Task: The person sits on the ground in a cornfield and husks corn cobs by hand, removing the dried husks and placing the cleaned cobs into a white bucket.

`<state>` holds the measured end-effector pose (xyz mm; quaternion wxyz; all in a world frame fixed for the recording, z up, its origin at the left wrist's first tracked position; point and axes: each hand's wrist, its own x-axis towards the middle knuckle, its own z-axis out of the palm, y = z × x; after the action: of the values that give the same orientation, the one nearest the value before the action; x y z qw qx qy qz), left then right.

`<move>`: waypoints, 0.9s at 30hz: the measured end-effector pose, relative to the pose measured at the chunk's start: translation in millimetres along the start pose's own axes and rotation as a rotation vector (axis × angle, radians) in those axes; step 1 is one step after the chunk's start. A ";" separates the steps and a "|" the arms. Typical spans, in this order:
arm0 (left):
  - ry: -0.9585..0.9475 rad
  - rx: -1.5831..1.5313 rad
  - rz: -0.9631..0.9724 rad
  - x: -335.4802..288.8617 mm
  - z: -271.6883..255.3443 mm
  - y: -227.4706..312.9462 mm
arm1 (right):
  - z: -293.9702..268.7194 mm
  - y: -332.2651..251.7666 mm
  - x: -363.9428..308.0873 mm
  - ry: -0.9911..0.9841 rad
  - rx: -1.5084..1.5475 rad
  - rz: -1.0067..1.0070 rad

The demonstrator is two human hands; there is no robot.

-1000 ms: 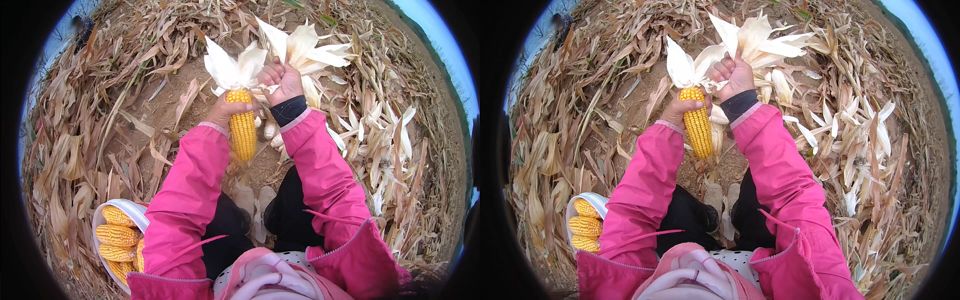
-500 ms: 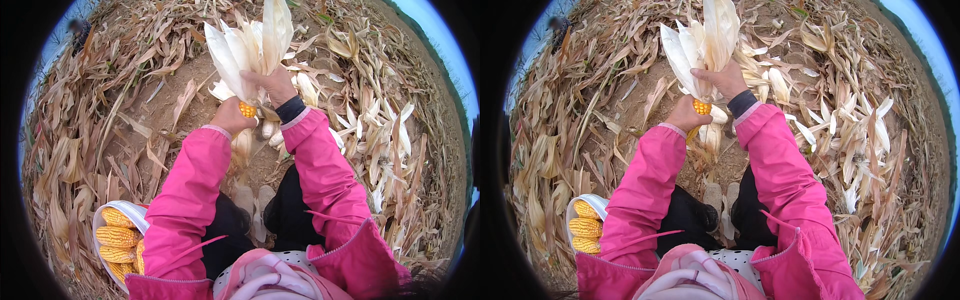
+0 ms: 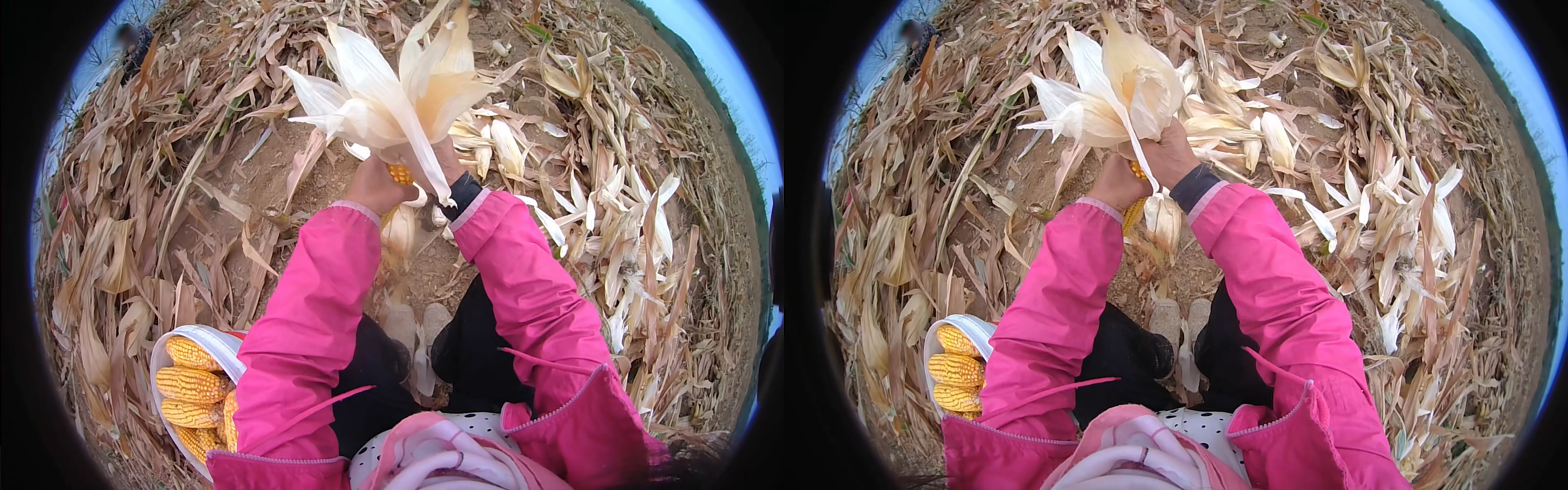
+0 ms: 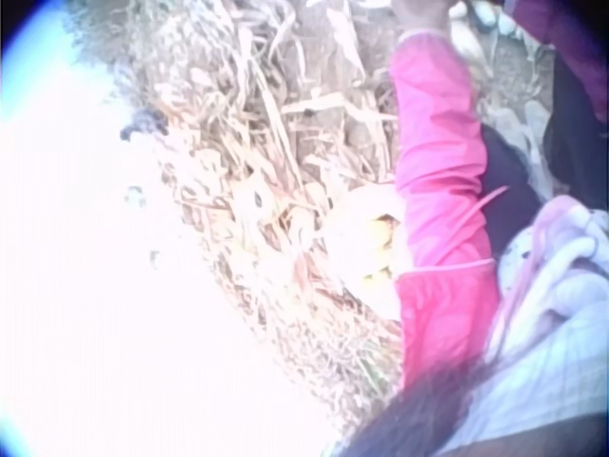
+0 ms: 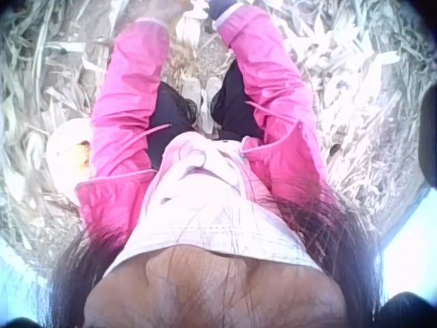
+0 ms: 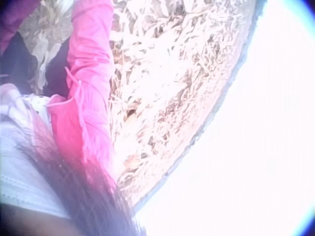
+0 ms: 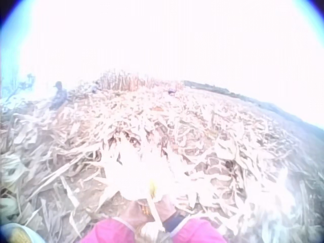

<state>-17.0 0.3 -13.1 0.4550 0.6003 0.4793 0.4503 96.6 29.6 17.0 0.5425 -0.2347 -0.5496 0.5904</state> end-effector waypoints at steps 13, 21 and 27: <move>0.023 -0.254 0.119 -0.1 0.1 24.3 | -6.4 -27.5 19.8 0.218 0.970 0.242; 0.012 -0.653 0.079 -6.3 -1.9 36.2 | -73.8 -70.6 31.1 0.204 1.178 -0.019; 0.095 -0.341 0.170 -8.5 -19.6 26.7 | -157.7 -61.6 16.6 0.918 0.519 -0.150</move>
<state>-32.9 -9.2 15.6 0.4872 0.5310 0.3647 0.5895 252.9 94.9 32.8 0.8082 -0.2871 -0.1065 0.5031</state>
